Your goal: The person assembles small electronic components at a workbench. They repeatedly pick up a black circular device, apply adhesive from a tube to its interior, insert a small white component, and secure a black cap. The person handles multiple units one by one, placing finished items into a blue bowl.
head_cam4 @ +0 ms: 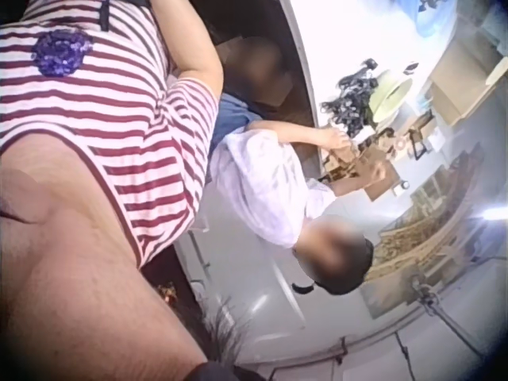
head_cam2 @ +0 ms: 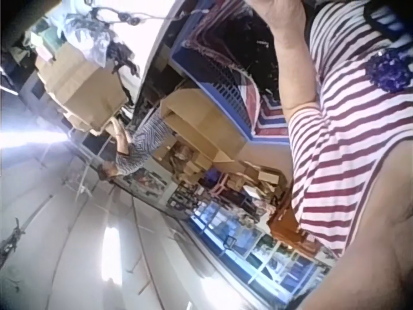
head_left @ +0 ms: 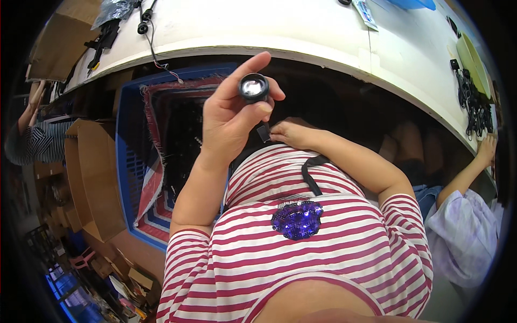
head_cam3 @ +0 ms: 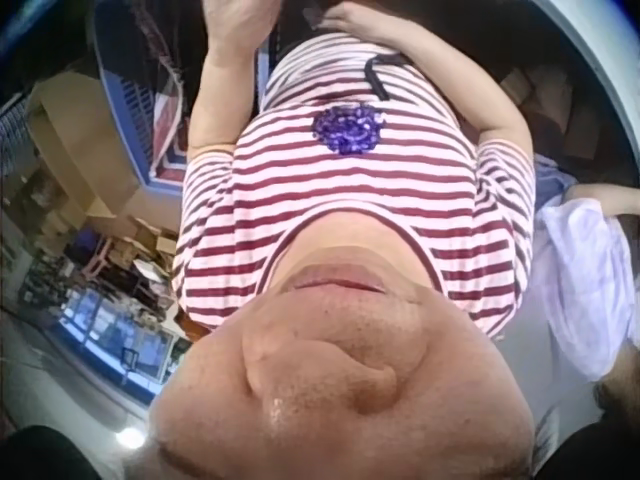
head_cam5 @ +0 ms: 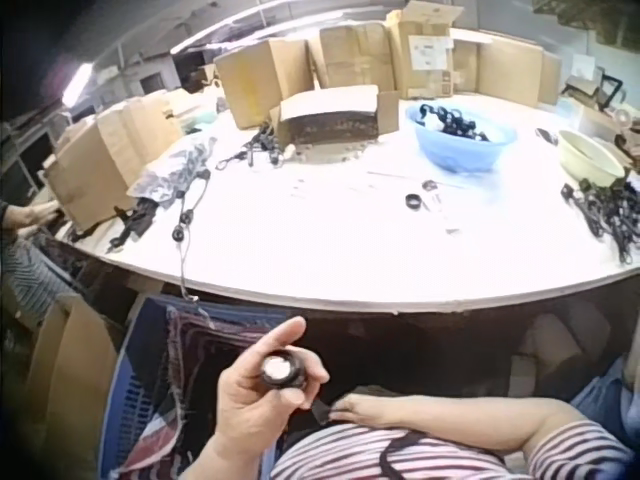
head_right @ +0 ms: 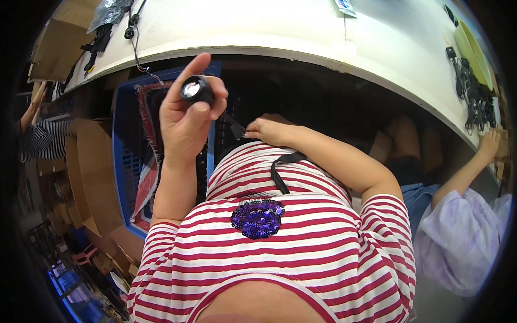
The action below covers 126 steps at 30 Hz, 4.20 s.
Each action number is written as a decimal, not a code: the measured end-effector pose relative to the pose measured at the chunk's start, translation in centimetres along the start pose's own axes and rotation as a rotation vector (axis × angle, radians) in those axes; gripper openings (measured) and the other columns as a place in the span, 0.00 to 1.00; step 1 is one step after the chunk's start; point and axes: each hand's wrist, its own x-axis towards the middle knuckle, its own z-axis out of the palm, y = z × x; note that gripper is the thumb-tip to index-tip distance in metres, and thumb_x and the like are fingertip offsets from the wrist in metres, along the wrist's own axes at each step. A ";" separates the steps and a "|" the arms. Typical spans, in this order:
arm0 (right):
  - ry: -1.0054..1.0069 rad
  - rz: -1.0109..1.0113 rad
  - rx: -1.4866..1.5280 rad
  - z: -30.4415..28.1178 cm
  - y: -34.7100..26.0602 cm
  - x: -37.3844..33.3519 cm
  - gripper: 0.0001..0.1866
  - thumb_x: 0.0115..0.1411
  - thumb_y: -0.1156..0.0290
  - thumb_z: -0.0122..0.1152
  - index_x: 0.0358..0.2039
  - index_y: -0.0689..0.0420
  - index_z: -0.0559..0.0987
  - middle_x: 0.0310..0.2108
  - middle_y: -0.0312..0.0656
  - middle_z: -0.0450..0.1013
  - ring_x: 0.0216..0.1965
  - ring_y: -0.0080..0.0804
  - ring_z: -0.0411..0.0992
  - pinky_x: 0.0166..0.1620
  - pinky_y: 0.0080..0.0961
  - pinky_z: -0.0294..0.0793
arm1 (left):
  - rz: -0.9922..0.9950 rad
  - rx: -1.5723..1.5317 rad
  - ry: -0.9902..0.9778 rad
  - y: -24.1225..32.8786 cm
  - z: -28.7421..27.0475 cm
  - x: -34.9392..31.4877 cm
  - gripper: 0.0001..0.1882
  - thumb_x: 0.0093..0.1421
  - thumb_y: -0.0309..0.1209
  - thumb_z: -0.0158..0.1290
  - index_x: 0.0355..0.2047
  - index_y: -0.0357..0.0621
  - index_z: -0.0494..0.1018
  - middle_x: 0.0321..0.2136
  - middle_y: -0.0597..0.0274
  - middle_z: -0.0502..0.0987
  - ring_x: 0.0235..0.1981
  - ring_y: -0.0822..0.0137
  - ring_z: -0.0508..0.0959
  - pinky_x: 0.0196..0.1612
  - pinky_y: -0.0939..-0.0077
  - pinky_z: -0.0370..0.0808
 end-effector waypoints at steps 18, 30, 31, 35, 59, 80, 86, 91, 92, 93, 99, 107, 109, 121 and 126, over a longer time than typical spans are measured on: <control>0.931 -0.125 -0.705 -20.5 -11.1 0.3 0.11 0.56 0.64 0.53 0.38 0.53 0.76 0.31 0.42 0.74 0.34 0.36 0.72 0.37 0.28 0.70 | -0.057 0.033 0.015 -4.4 -2.0 -1.7 0.24 0.54 0.34 0.54 0.50 0.40 0.63 0.19 0.72 0.63 0.20 0.81 0.59 0.22 0.90 0.55; 0.860 0.085 -0.753 -22.2 -9.7 3.4 0.16 0.54 0.56 0.54 0.39 0.51 0.77 0.34 0.39 0.73 0.36 0.35 0.71 0.40 0.30 0.69 | 0.127 0.183 0.101 1.0 -4.0 -2.0 0.30 0.58 0.44 0.48 0.52 0.32 0.58 0.21 0.64 0.69 0.20 0.79 0.63 0.22 0.88 0.58; 0.930 0.000 -0.742 -21.6 -9.2 3.3 0.17 0.54 0.56 0.54 0.39 0.52 0.77 0.32 0.39 0.73 0.35 0.36 0.71 0.40 0.30 0.69 | 0.147 0.191 0.087 0.4 -4.1 -1.5 0.28 0.59 0.43 0.48 0.51 0.33 0.60 0.20 0.67 0.67 0.20 0.80 0.62 0.22 0.89 0.56; 0.917 -0.039 -0.621 -21.3 -8.9 2.6 0.16 0.51 0.60 0.56 0.35 0.57 0.78 0.30 0.45 0.74 0.34 0.41 0.71 0.40 0.32 0.69 | -0.051 0.198 0.045 -0.8 -3.2 0.3 0.33 0.60 0.46 0.44 0.57 0.34 0.51 0.21 0.68 0.63 0.22 0.78 0.58 0.26 0.85 0.55; 0.371 -0.370 -0.237 -14.7 -15.2 -3.1 0.10 0.49 0.74 0.62 0.34 0.58 0.80 0.29 0.37 0.73 0.29 0.21 0.69 0.32 0.16 0.66 | -0.174 0.240 0.067 -3.6 -3.4 1.5 0.11 0.54 0.29 0.52 0.37 0.39 0.71 0.20 0.75 0.65 0.22 0.82 0.61 0.25 0.88 0.60; 0.862 -0.094 -0.726 -27.2 -5.5 -2.6 0.12 0.48 0.78 0.55 0.35 0.60 0.76 0.31 0.45 0.72 0.34 0.35 0.70 0.37 0.29 0.68 | -0.178 0.066 0.045 -1.8 -2.4 -0.8 0.12 0.56 0.26 0.48 0.42 0.39 0.70 0.20 0.75 0.63 0.20 0.83 0.59 0.24 0.89 0.58; 0.614 -0.113 0.157 -23.8 -8.9 -0.4 0.16 0.51 0.75 0.56 0.42 0.64 0.72 0.33 0.41 0.72 0.32 0.21 0.69 0.34 0.19 0.69 | -0.202 0.038 0.025 -2.0 -1.9 -0.6 0.13 0.57 0.26 0.47 0.43 0.39 0.69 0.19 0.75 0.63 0.20 0.83 0.59 0.23 0.89 0.57; 0.622 -0.121 0.147 -22.6 -7.9 -0.2 0.15 0.51 0.75 0.57 0.41 0.62 0.73 0.33 0.41 0.72 0.34 0.23 0.70 0.39 0.20 0.69 | -0.216 0.064 0.045 -1.5 -1.8 -0.6 0.13 0.57 0.26 0.45 0.43 0.38 0.69 0.18 0.74 0.61 0.19 0.82 0.58 0.23 0.88 0.56; 0.660 -0.145 0.035 -22.7 -7.8 -0.3 0.15 0.50 0.76 0.57 0.41 0.62 0.73 0.33 0.42 0.73 0.35 0.25 0.70 0.40 0.21 0.69 | -0.226 0.070 0.059 -1.4 -1.7 -0.6 0.14 0.57 0.25 0.44 0.43 0.37 0.68 0.18 0.74 0.61 0.19 0.82 0.57 0.23 0.88 0.56; 0.696 -0.152 -0.082 -22.8 -7.5 -0.7 0.16 0.49 0.76 0.57 0.40 0.62 0.74 0.34 0.43 0.73 0.36 0.26 0.71 0.41 0.21 0.69 | -0.232 0.058 0.085 -1.7 -1.5 -0.6 0.15 0.54 0.22 0.43 0.43 0.37 0.69 0.18 0.73 0.61 0.18 0.82 0.58 0.22 0.88 0.55; 0.804 -0.142 -0.327 -23.3 -5.4 -1.9 0.15 0.50 0.71 0.57 0.39 0.61 0.74 0.34 0.45 0.73 0.36 0.31 0.71 0.42 0.25 0.69 | -0.225 0.114 0.133 -2.1 -1.3 0.3 0.16 0.54 0.32 0.49 0.40 0.35 0.69 0.16 0.72 0.63 0.17 0.80 0.59 0.21 0.85 0.56; 0.810 -0.159 -0.102 -22.0 -6.3 -5.0 0.14 0.52 0.72 0.58 0.40 0.61 0.74 0.36 0.36 0.71 0.37 0.22 0.68 0.43 0.20 0.68 | -0.099 -0.009 0.071 -2.8 -1.8 -0.6 0.18 0.57 0.35 0.51 0.44 0.36 0.69 0.18 0.71 0.65 0.19 0.81 0.58 0.23 0.88 0.54; 0.811 -0.159 -0.117 -21.8 -5.9 -5.4 0.14 0.53 0.72 0.57 0.41 0.60 0.73 0.37 0.36 0.70 0.38 0.22 0.68 0.44 0.19 0.67 | -0.101 0.004 0.049 -2.8 -1.5 -0.5 0.18 0.57 0.35 0.52 0.44 0.36 0.69 0.18 0.71 0.64 0.19 0.81 0.58 0.23 0.87 0.54; 0.876 -0.116 -0.319 -20.5 -5.6 -8.9 0.15 0.50 0.72 0.60 0.39 0.60 0.74 0.35 0.40 0.70 0.36 0.28 0.70 0.42 0.22 0.70 | -0.104 0.035 0.054 -2.8 -1.2 -0.8 0.19 0.56 0.36 0.53 0.44 0.36 0.69 0.18 0.72 0.64 0.19 0.81 0.58 0.22 0.87 0.54; 0.844 0.003 -0.509 -20.4 -6.2 -9.6 0.18 0.49 0.66 0.61 0.41 0.56 0.74 0.37 0.41 0.70 0.35 0.32 0.70 0.42 0.25 0.69 | -0.105 0.020 0.026 -2.9 -1.1 -0.9 0.17 0.56 0.32 0.52 0.44 0.36 0.69 0.19 0.72 0.65 0.19 0.81 0.58 0.23 0.88 0.54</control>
